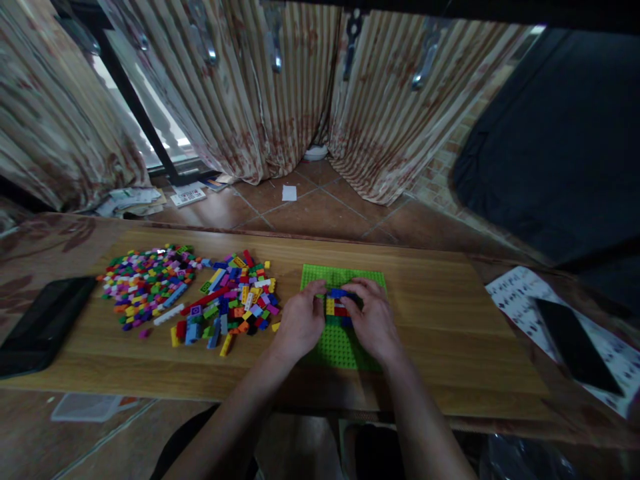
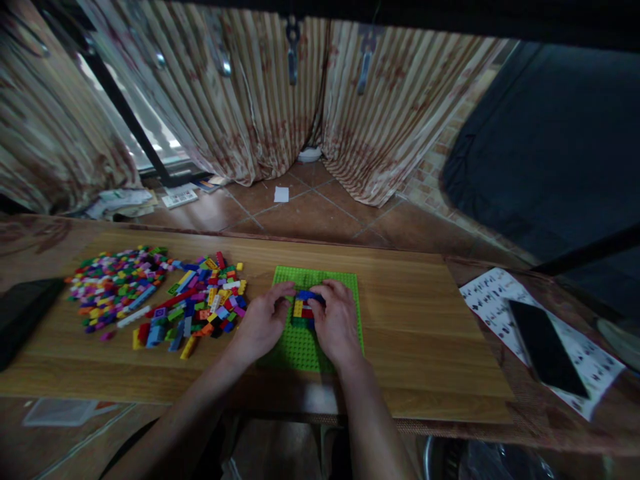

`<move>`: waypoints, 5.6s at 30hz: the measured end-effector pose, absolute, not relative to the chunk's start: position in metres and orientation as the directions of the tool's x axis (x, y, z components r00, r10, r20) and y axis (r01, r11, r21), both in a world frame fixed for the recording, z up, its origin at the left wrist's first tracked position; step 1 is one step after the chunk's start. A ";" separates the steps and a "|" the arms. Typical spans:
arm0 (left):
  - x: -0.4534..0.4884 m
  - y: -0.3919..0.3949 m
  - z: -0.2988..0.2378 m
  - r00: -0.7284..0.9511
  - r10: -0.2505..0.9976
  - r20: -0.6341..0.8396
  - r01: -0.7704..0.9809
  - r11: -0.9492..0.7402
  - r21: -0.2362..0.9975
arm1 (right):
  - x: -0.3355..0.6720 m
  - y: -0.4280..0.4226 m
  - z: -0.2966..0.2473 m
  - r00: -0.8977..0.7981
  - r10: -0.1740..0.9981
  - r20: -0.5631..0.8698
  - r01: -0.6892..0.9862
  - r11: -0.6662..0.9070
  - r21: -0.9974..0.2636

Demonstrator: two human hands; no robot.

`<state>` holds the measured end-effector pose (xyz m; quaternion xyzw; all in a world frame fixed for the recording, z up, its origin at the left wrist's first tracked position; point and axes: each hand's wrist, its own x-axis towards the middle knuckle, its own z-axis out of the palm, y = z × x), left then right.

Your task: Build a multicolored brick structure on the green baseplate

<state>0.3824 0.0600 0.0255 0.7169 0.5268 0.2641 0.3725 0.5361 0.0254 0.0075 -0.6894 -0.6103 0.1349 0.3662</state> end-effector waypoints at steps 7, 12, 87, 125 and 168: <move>0.383 0.059 0.028 0.309 0.951 -0.028 0.558 -0.157 0.815 | 0.534 0.028 0.005 0.204 0.944 0.258 0.784 0.000 -0.620; 0.383 0.059 0.027 0.307 0.952 -0.020 0.568 -0.166 0.806 | 0.532 0.028 0.005 0.210 0.943 0.260 0.793 -0.008 -0.609; 0.379 0.053 0.016 0.432 0.891 0.140 0.678 -0.424 0.601 | 0.560 0.023 0.013 0.360 0.902 0.237 0.666 -0.071 -0.742; 0.380 0.053 0.014 0.439 0.883 0.164 0.672 -0.444 0.593 | 0.560 0.010 0.022 0.221 0.963 0.153 0.705 -0.050 -0.708; 0.372 0.058 0.014 0.472 0.864 0.177 0.491 -0.424 0.761 | 0.544 0.036 0.003 0.005 0.982 0.191 0.744 0.124 -0.657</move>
